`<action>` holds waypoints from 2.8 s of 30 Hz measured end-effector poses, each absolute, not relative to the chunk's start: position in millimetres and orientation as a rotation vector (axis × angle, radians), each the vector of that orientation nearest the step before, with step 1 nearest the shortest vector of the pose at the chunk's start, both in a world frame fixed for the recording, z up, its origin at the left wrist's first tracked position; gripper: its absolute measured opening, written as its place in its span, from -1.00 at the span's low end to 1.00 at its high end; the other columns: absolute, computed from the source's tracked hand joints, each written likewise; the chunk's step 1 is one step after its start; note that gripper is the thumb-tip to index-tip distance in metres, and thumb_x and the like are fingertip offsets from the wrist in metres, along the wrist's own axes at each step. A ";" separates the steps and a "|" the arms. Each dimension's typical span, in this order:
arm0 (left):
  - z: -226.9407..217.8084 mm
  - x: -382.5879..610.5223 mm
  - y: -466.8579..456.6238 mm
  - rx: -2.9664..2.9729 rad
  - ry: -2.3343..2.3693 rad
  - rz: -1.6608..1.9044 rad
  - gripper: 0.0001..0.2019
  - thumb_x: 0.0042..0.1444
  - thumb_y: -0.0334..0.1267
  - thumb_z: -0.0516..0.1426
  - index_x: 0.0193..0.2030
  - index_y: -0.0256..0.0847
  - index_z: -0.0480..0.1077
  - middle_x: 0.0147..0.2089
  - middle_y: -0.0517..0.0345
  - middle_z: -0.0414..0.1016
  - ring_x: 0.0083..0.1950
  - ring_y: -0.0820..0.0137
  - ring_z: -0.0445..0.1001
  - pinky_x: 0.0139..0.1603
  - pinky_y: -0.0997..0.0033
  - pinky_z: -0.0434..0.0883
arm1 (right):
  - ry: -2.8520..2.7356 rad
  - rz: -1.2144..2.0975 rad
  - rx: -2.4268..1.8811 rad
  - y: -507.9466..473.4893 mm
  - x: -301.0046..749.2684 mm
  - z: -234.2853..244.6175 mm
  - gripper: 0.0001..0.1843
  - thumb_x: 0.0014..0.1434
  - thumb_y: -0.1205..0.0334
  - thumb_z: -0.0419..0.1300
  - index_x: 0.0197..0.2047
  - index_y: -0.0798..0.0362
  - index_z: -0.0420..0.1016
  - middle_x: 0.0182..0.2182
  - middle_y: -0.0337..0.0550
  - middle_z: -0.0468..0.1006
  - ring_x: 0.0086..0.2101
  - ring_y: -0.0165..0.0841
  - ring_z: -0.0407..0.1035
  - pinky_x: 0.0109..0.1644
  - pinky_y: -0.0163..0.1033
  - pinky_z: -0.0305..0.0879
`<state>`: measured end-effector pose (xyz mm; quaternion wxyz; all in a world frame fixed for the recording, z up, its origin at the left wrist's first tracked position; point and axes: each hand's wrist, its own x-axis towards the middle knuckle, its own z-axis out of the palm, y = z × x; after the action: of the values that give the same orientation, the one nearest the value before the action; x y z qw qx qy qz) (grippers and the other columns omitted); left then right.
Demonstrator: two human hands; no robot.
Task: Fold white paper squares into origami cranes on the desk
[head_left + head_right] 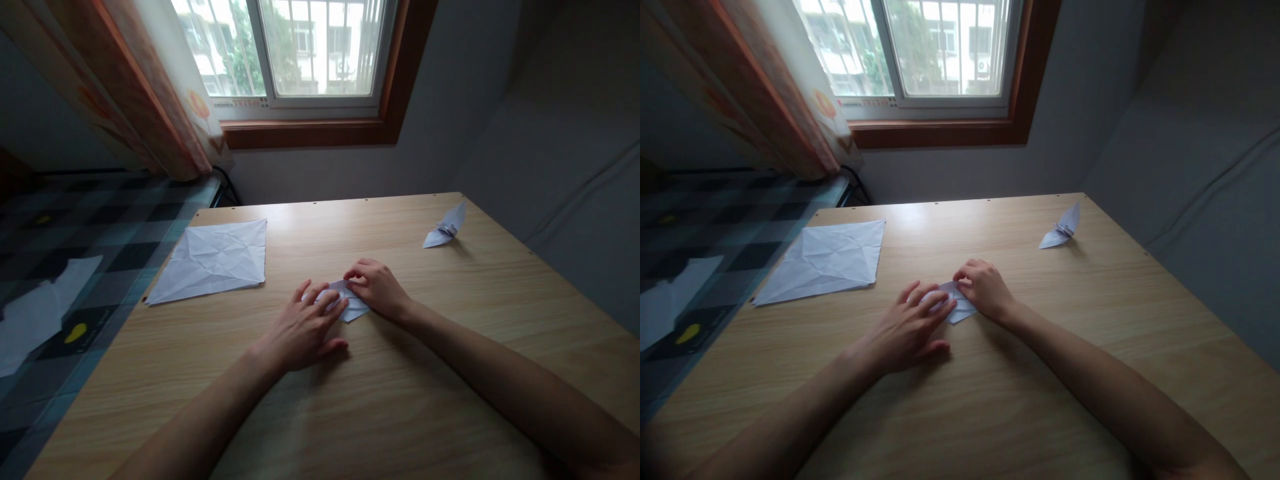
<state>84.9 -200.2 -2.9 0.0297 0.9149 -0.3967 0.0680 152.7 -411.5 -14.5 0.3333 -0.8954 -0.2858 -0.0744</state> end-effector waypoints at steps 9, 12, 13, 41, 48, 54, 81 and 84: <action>-2.6 83.1 -201.2 2.844 -1.183 0.214 -0.38 0.21 0.16 0.05 0.30 -0.15 0.23 0.25 -0.09 0.28 0.29 0.03 0.16 0.34 -0.08 -0.01 | -0.813 -0.228 -2.300 -418.1 147.3 -18.6 -0.84 0.16 0.47 0.20 -0.26 0.04 0.53 -0.29 -0.14 0.54 -0.19 -0.28 0.38 -0.06 -0.20 0.29; -3.2 82.2 -201.1 2.858 -1.125 0.239 -0.40 0.19 0.16 0.07 0.29 -0.09 0.25 0.33 -0.10 0.18 0.30 0.02 0.15 0.32 -0.08 0.02 | -0.896 -0.247 -2.259 -419.4 147.2 -20.9 -0.83 0.18 0.46 0.17 -0.32 0.03 0.53 -0.35 -0.16 0.56 -0.25 -0.30 0.39 -0.08 -0.21 0.29; -3.6 82.1 -200.9 2.861 -1.120 0.244 -0.40 0.19 0.16 0.07 0.29 -0.07 0.25 0.37 -0.09 0.13 0.30 0.02 0.14 0.32 -0.07 0.02 | -0.933 -0.264 -2.243 -420.1 147.2 -22.2 -0.83 0.20 0.45 0.17 -0.33 0.03 0.54 -0.35 -0.16 0.57 -0.25 -0.30 0.40 -0.08 -0.21 0.29; -6.4 82.0 -201.7 2.836 -1.234 0.269 -0.53 0.25 0.05 0.05 0.17 -0.19 0.31 0.34 -0.06 0.26 0.33 0.12 0.21 0.32 0.01 0.01 | -1.354 -0.545 -2.315 -425.3 145.2 -27.7 -0.83 0.28 0.37 0.15 -0.24 0.04 0.58 -0.27 -0.15 0.63 -0.28 -0.31 0.39 -0.11 -0.21 0.30; -6.3 83.0 -200.9 2.840 -1.275 0.349 -0.56 0.25 0.06 0.05 0.12 -0.17 0.36 0.25 0.00 0.36 0.25 0.13 0.27 0.28 0.06 0.08 | -1.398 -0.643 -2.347 -422.3 142.3 -23.8 -0.83 0.28 0.38 0.16 -0.31 0.06 0.56 -0.32 -0.17 0.61 -0.32 -0.31 0.34 -0.18 -0.22 0.24; -5.2 80.7 -202.3 2.831 -1.258 0.326 -0.60 0.24 0.01 0.07 0.11 -0.17 0.34 0.25 -0.01 0.36 0.24 0.14 0.28 0.25 0.06 0.08 | -1.394 -0.637 -2.386 -421.4 140.7 -23.6 -0.85 0.27 0.39 0.17 -0.27 0.05 0.56 -0.29 -0.17 0.61 -0.31 -0.31 0.33 -0.17 -0.22 0.21; -6.5 78.4 -201.4 2.861 -1.265 0.232 -0.53 0.30 0.05 -0.04 0.15 -0.25 0.32 0.21 -0.04 0.34 0.23 0.13 0.23 0.28 0.09 0.05 | -1.368 -0.586 -2.672 -425.3 125.7 -16.5 -0.89 0.21 0.37 0.17 -0.21 0.13 0.52 -0.26 -0.03 0.51 -0.23 -0.22 0.28 -0.12 -0.14 0.16; -3.6 78.3 -202.8 2.837 -1.258 0.185 -0.54 0.30 0.02 -0.03 0.16 -0.26 0.29 0.21 -0.05 0.33 0.23 0.15 0.23 0.26 0.10 0.09 | -1.392 -0.627 -2.634 -425.3 125.8 -18.4 -0.85 0.25 0.38 0.12 -0.17 0.16 0.52 -0.27 -0.02 0.51 -0.21 -0.21 0.29 -0.10 -0.12 0.17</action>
<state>78.3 -202.8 -3.6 0.0165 0.9124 -0.4046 0.0597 125.8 -425.3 -18.4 0.0485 -0.8641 -0.4568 -0.2058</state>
